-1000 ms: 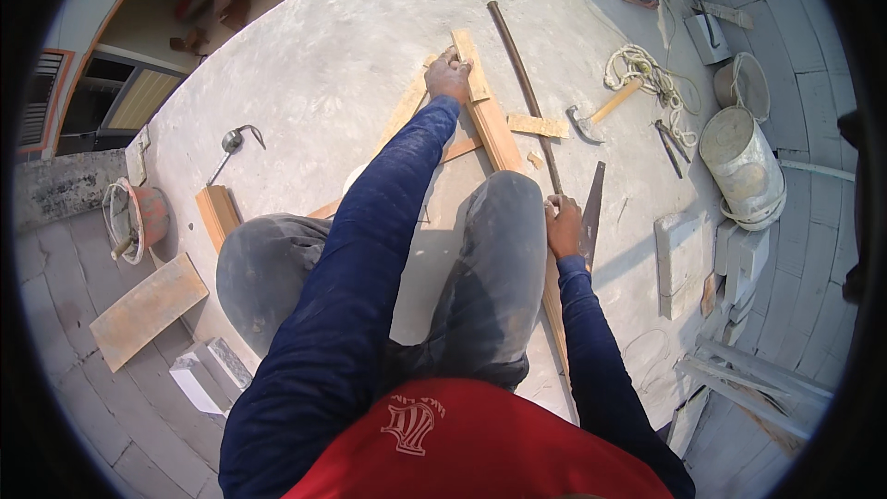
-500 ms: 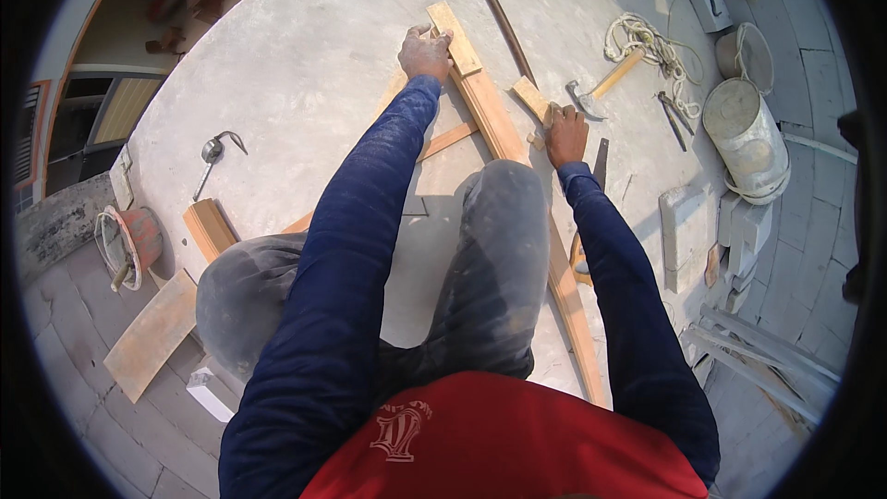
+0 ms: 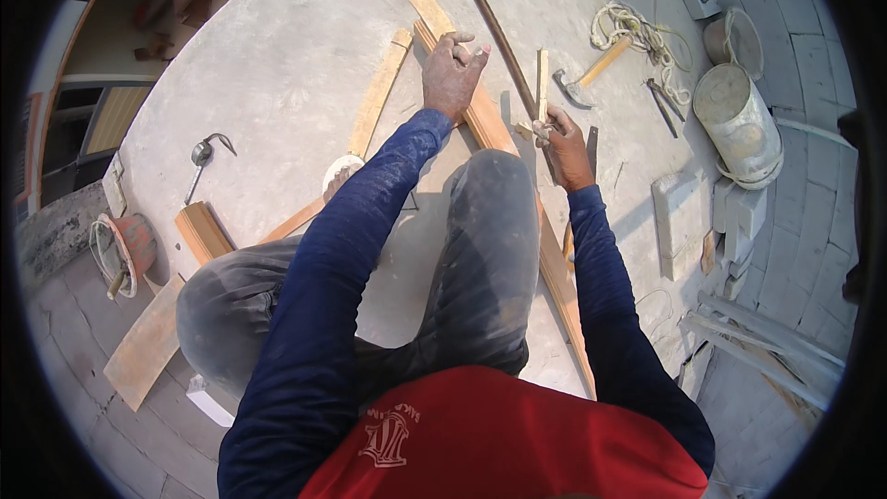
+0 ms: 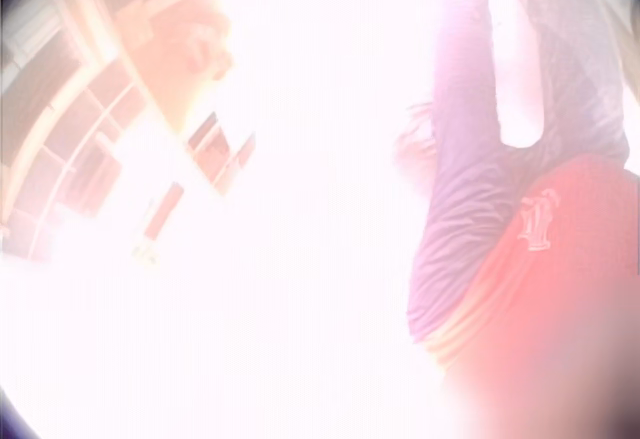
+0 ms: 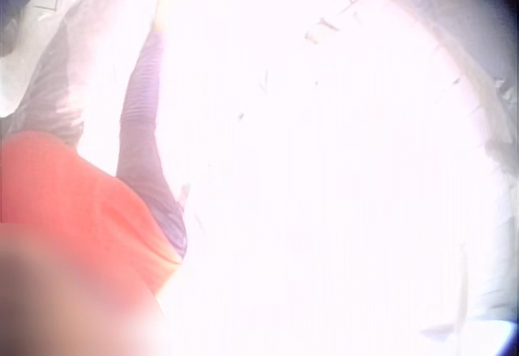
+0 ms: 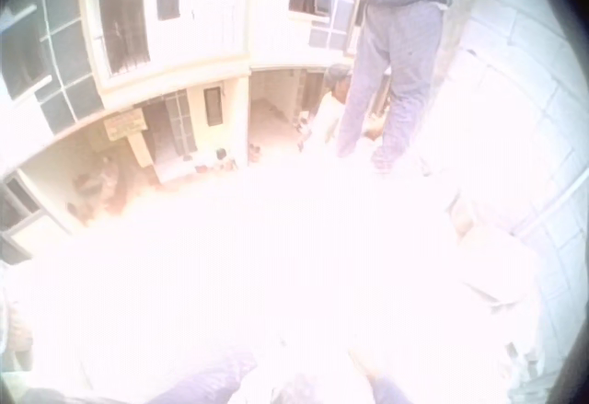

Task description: The person measures and cuts a wooden plank using a hand saw on a construction site. They position the plank, measure it with a tape measure, and then saw it into smaller pieces.

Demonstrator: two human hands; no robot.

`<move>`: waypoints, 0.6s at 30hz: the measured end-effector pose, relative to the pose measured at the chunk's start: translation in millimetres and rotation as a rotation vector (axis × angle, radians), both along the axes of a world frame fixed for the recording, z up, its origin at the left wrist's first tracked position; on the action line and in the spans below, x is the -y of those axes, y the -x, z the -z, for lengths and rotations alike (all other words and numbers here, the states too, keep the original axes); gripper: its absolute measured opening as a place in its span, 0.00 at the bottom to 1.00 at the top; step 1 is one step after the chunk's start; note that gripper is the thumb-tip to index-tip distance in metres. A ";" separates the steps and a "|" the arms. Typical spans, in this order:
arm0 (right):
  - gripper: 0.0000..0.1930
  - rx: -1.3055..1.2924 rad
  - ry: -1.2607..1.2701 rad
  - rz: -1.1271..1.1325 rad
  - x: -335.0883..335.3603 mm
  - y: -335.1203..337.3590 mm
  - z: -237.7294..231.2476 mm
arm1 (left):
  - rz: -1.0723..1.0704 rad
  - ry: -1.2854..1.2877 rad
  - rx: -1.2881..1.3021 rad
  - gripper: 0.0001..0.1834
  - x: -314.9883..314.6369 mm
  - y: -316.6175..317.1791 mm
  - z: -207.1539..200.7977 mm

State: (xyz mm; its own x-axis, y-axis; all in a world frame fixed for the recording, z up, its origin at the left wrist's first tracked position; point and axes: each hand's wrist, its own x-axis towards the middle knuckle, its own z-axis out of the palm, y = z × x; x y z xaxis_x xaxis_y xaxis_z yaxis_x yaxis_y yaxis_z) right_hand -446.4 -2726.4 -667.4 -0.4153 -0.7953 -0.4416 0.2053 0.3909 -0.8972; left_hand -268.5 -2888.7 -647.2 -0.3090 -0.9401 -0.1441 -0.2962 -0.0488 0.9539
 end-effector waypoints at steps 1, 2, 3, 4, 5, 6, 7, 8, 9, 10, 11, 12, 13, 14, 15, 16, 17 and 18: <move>0.27 -0.178 0.017 -0.009 -5.3 -11.9 -12.4 | 0.093 0.088 0.010 0.28 -17.9 5.3 -7.0; 0.27 -0.360 -0.025 0.001 0.0 -25.1 -25.9 | 0.192 0.140 0.034 0.28 -36.2 8.7 -12.6; 0.25 -0.391 0.099 0.011 -3.2 -38.0 -36.5 | 0.180 0.084 -0.035 0.28 -50.9 8.1 -16.9; 0.27 -0.588 0.162 -0.040 -5.5 -50.9 -47.0 | 0.170 -0.001 -0.092 0.28 -63.1 5.7 -20.3; 0.28 -0.711 0.167 -0.058 -3.4 -62.3 -54.1 | 0.148 -0.061 -0.169 0.27 -72.4 2.2 -22.5; 0.28 -0.830 0.271 -0.151 -9.2 -72.6 -60.4 | 0.106 -0.089 -0.079 0.27 -77.7 -3.9 -24.0; 0.29 -0.755 0.206 -0.183 -0.5 -80.9 -62.8 | 0.048 -0.084 -0.009 0.27 -77.9 -14.1 -25.3; 0.29 -0.682 0.218 -0.282 -4.1 -87.0 -63.9 | 0.003 -0.145 0.089 0.26 -73.2 -28.9 -26.2; 0.30 -0.613 0.305 -0.388 11.6 -91.3 -60.9 | -0.048 -0.232 0.082 0.20 -67.0 -43.8 -27.2; 0.30 -0.469 0.277 -0.463 17.2 -93.2 -55.9 | -0.062 -0.216 0.147 0.19 -55.1 -61.9 -27.7; 0.29 -0.608 0.248 -0.443 34.7 -94.4 -48.3 | -0.077 -0.206 0.211 0.17 -34.9 -80.4 -28.2; 0.29 -0.737 0.223 -0.453 53.1 -93.6 -37.9 | -0.093 -0.200 0.274 0.16 -15.6 -101.4 -29.5; 0.28 -0.904 0.288 -0.388 67.4 -93.4 -28.3 | 0.067 -0.012 0.548 0.17 3.2 -131.7 -32.2; 0.28 -1.023 0.205 -0.353 93.2 -91.8 -16.3 | 0.228 0.166 0.833 0.18 20.4 -164.9 -37.1; 0.28 -1.144 0.299 -0.307 97.4 -91.5 -6.7 | 0.237 0.144 0.902 0.23 33.1 -199.1 -44.1; 0.28 -1.203 0.214 -0.256 123.6 -90.2 3.4 | 0.168 0.155 0.914 0.26 40.4 -239.5 -53.0; 0.29 -1.218 0.262 -0.261 118.6 -90.6 13.1 | 0.099 0.178 0.919 0.28 42.8 -279.3 -62.5; 0.30 -1.208 0.120 -0.250 140.5 -90.2 21.8 | 0.039 0.133 0.921 0.32 45.1 -314.1 -71.0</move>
State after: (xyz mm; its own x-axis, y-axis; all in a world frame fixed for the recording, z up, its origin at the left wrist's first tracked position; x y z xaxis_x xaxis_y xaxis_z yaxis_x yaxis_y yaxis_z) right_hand -356.2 -2866.9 -689.2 -0.3369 -0.9201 0.1996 -0.8464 0.2030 -0.4924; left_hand 45.6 -2933.8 -576.2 -0.1580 -0.9578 -0.2403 -0.9383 0.0698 0.3386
